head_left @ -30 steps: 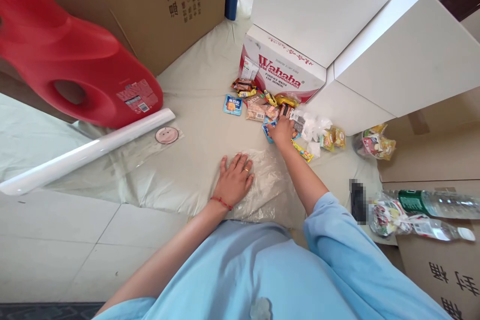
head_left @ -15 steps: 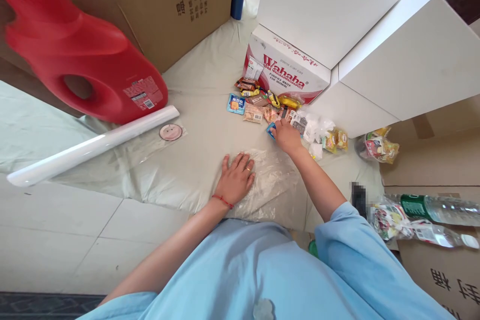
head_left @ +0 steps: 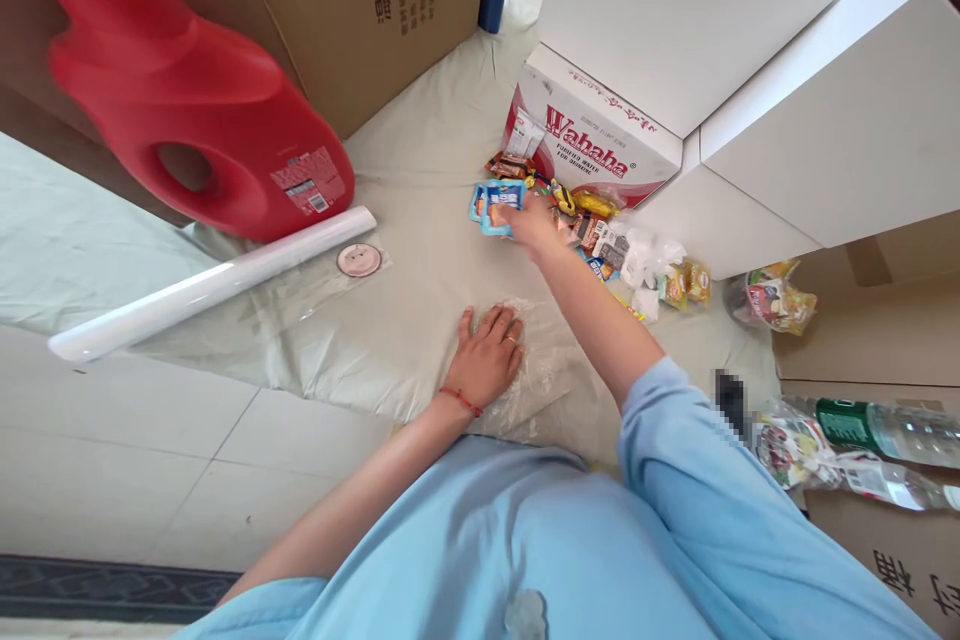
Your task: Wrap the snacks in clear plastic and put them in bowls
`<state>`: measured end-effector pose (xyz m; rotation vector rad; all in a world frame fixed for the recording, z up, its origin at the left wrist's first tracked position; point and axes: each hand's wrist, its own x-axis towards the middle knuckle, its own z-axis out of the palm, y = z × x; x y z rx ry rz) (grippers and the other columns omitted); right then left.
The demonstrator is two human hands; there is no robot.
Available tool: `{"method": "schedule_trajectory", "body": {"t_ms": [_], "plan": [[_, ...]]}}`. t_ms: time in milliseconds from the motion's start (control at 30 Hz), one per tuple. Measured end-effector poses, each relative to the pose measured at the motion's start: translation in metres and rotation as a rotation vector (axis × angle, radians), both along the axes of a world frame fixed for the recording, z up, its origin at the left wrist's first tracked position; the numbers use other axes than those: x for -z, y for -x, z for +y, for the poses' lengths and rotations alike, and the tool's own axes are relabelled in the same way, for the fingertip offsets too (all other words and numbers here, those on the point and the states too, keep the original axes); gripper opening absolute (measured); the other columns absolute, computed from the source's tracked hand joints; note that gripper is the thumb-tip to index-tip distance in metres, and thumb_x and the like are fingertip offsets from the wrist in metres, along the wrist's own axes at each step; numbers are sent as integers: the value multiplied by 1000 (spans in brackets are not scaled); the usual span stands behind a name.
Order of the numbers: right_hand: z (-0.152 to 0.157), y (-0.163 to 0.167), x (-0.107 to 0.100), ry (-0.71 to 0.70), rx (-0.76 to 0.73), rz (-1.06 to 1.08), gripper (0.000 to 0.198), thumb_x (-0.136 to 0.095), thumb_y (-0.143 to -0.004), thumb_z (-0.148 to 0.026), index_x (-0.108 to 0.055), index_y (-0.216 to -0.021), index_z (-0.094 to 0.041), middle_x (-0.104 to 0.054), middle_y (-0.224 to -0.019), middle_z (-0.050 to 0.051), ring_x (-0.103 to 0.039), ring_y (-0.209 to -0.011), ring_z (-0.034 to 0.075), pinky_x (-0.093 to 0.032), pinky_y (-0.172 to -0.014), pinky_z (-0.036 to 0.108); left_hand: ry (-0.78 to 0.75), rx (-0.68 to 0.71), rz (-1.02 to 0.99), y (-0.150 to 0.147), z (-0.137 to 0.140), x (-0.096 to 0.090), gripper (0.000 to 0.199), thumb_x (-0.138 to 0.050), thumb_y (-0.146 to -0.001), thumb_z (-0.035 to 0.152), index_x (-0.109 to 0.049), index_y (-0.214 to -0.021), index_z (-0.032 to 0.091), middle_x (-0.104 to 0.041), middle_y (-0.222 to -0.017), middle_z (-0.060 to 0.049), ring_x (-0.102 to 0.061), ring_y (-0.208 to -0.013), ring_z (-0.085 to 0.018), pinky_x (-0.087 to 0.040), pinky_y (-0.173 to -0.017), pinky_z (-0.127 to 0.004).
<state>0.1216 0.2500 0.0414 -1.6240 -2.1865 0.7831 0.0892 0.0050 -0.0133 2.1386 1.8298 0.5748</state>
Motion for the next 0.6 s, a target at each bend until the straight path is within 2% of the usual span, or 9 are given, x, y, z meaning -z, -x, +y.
{"method": "schedule_trajectory", "body": {"t_ms": [67,133,233,367,500,600], "plan": [[7,36,7,25,43,-53,25,-49,-99,-26,-59,-119,-15,-71,-117,14,-66,-106,28,-53,-98,42,1,4,-1,0,-1,0,46,-39,-105,34,-60,-143,20,-53,-157,-13,-40,-151,-30,-12,-129,-64],[13,57,13,2,76,-103,30,-52,-96,-20,-57,-124,-11,-66,-129,21,-61,-120,33,-47,-106,48,-2,10,-5,1,-1,1,46,-39,-105,33,-60,-143,19,-54,-156,-14,-40,-151,-30,-14,-129,-63],[24,67,20,-12,144,-202,37,-56,-94,-17,-54,-128,-5,-56,-140,30,-50,-134,40,-37,-113,58,-11,15,-9,1,-1,2,46,-39,-105,33,-61,-142,19,-55,-155,-14,-41,-150,-30,-15,-129,-63],[31,68,27,33,210,-229,32,-57,-97,-25,-56,-125,-8,-54,-141,29,-46,-138,42,-29,-114,69,-17,21,-11,1,0,3,45,-40,-104,31,-61,-141,17,-55,-154,-15,-42,-149,-31,-15,-129,-64],[17,64,23,-83,77,-269,35,-56,-99,-26,-54,-130,-10,-52,-142,23,-54,-130,36,-40,-111,55,-31,15,-5,1,-1,5,43,-41,-104,31,-62,-140,18,-56,-154,-14,-42,-149,-30,-15,-129,-63],[-4,51,5,-177,-115,-282,42,-55,-99,-22,-49,-139,-14,-53,-143,19,-60,-121,30,-46,-106,44,-40,9,1,0,-1,6,43,-42,-104,31,-61,-140,19,-57,-153,-13,-43,-149,-29,-16,-129,-62]]}}
